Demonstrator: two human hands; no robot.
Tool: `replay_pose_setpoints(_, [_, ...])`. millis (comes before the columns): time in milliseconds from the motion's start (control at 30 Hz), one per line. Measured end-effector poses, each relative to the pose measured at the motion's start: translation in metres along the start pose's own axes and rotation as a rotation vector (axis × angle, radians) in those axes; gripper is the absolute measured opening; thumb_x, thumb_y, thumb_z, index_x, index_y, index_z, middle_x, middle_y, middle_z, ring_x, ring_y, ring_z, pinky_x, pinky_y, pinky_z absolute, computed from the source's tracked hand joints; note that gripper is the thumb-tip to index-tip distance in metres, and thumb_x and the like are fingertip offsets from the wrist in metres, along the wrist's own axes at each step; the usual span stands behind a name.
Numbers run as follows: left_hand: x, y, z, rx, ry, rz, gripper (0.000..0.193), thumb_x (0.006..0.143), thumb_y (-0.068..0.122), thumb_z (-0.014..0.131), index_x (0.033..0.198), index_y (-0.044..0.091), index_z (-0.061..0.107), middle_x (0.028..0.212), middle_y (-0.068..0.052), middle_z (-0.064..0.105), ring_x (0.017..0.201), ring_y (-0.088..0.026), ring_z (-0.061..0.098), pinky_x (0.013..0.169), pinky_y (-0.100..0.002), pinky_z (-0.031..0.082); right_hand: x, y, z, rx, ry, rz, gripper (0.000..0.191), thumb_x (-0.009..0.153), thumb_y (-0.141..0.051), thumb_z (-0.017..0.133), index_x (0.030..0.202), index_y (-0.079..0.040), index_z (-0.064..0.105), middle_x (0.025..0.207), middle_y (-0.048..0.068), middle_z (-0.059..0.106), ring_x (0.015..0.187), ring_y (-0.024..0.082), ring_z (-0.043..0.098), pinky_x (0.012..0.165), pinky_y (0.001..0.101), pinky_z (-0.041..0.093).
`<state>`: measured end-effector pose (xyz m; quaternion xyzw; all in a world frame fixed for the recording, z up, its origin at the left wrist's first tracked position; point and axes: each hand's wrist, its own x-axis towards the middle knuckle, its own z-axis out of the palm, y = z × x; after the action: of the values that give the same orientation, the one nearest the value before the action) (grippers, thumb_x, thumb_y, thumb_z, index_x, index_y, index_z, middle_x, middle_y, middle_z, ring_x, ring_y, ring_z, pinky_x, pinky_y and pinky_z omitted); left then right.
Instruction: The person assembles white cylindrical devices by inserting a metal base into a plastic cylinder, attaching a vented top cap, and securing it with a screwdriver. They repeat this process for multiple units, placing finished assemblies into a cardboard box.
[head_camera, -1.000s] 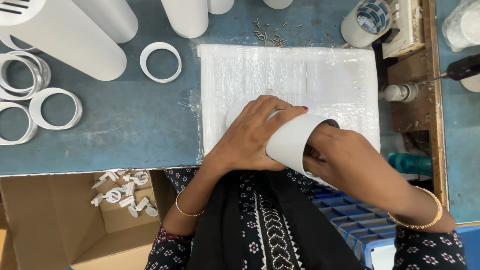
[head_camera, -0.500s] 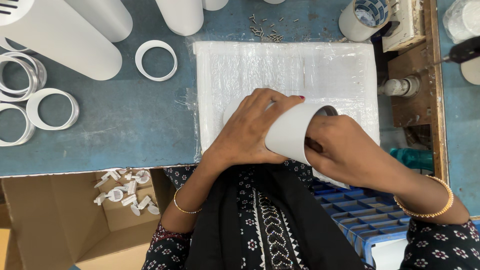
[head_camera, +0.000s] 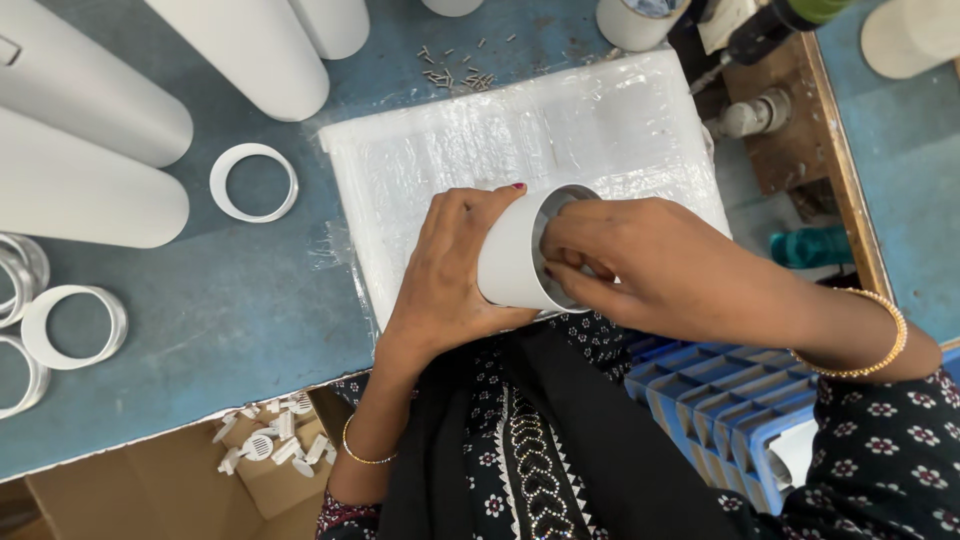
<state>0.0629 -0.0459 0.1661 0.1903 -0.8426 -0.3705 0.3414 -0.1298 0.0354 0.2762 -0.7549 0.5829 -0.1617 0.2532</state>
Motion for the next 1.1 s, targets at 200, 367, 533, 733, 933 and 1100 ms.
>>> replay_pose_setpoints(200, [0.0, 0.0, 0.005, 0.024, -0.004, 0.026, 0.093, 0.065, 0.031, 0.091, 0.146, 0.009, 0.05, 0.126, -0.012, 0.055, 0.121, -0.034, 0.054, 0.107, -0.046, 0.047, -0.003, 0.007, 0.01, -0.068, -0.017, 0.098, 0.016, 0.082, -0.016, 0.071, 0.092, -0.003, 0.071, 0.077, 0.01, 0.07, 0.064, 0.03, 0.069, 0.057, 0.0401, 0.054])
replay_pose_setpoints(367, [-0.001, 0.002, 0.009, 0.034, -0.026, 0.023, 0.094, 0.061, 0.031, 0.091, 0.144, 0.009, 0.051, 0.123, -0.012, 0.055, 0.118, -0.034, 0.054, 0.103, -0.047, 0.047, -0.008, 0.015, 0.006, -0.005, -0.003, 0.12, 0.016, 0.082, -0.015, 0.07, 0.092, -0.003, 0.071, 0.072, 0.011, 0.068, 0.056, 0.026, 0.066, 0.054, 0.0374, 0.053])
replay_pose_setpoints(533, [-0.001, 0.003, 0.013, 0.074, -0.057, 0.065, 0.093, 0.063, 0.03, 0.093, 0.144, 0.01, 0.051, 0.125, -0.013, 0.054, 0.118, -0.034, 0.054, 0.104, -0.047, 0.047, -0.02, 0.01, -0.015, 0.067, -0.029, 0.37, 0.019, 0.084, -0.019, 0.072, 0.098, -0.006, 0.074, 0.064, 0.008, 0.067, 0.047, 0.02, 0.064, 0.047, 0.0346, 0.049])
replay_pose_setpoints(733, [-0.004, -0.002, 0.002, -0.089, 0.018, 0.001, 0.094, 0.062, 0.016, 0.094, 0.144, 0.01, 0.049, 0.141, -0.012, 0.054, 0.132, -0.032, 0.052, 0.115, -0.044, 0.047, -0.104, 0.033, -0.054, 0.042, 0.101, 0.651, 0.019, 0.089, -0.023, 0.073, 0.101, -0.008, 0.075, 0.068, 0.003, 0.067, 0.051, 0.014, 0.06, 0.046, 0.0309, 0.048])
replay_pose_setpoints(933, [-0.01, -0.01, 0.004, -0.123, 0.011, -0.051, 0.098, 0.063, 0.018, 0.099, 0.145, 0.009, 0.047, 0.142, -0.012, 0.051, 0.136, -0.03, 0.05, 0.118, -0.042, 0.046, -0.206, 0.128, -0.033, 0.226, 0.211, 0.602, 0.021, 0.091, -0.019, 0.066, 0.105, -0.004, 0.069, 0.081, 0.001, 0.069, 0.07, 0.01, 0.063, 0.06, 0.0255, 0.052])
replay_pose_setpoints(1100, [-0.015, -0.011, 0.006, -0.142, -0.02, -0.091, 0.099, 0.064, 0.02, 0.1, 0.146, 0.007, 0.046, 0.137, -0.011, 0.05, 0.129, -0.025, 0.051, 0.114, -0.038, 0.045, -0.248, 0.231, 0.054, 0.362, 0.091, 0.983, 0.017, 0.098, -0.018, 0.066, 0.103, -0.003, 0.074, 0.074, 0.006, 0.07, 0.067, 0.014, 0.062, 0.061, 0.0313, 0.05])
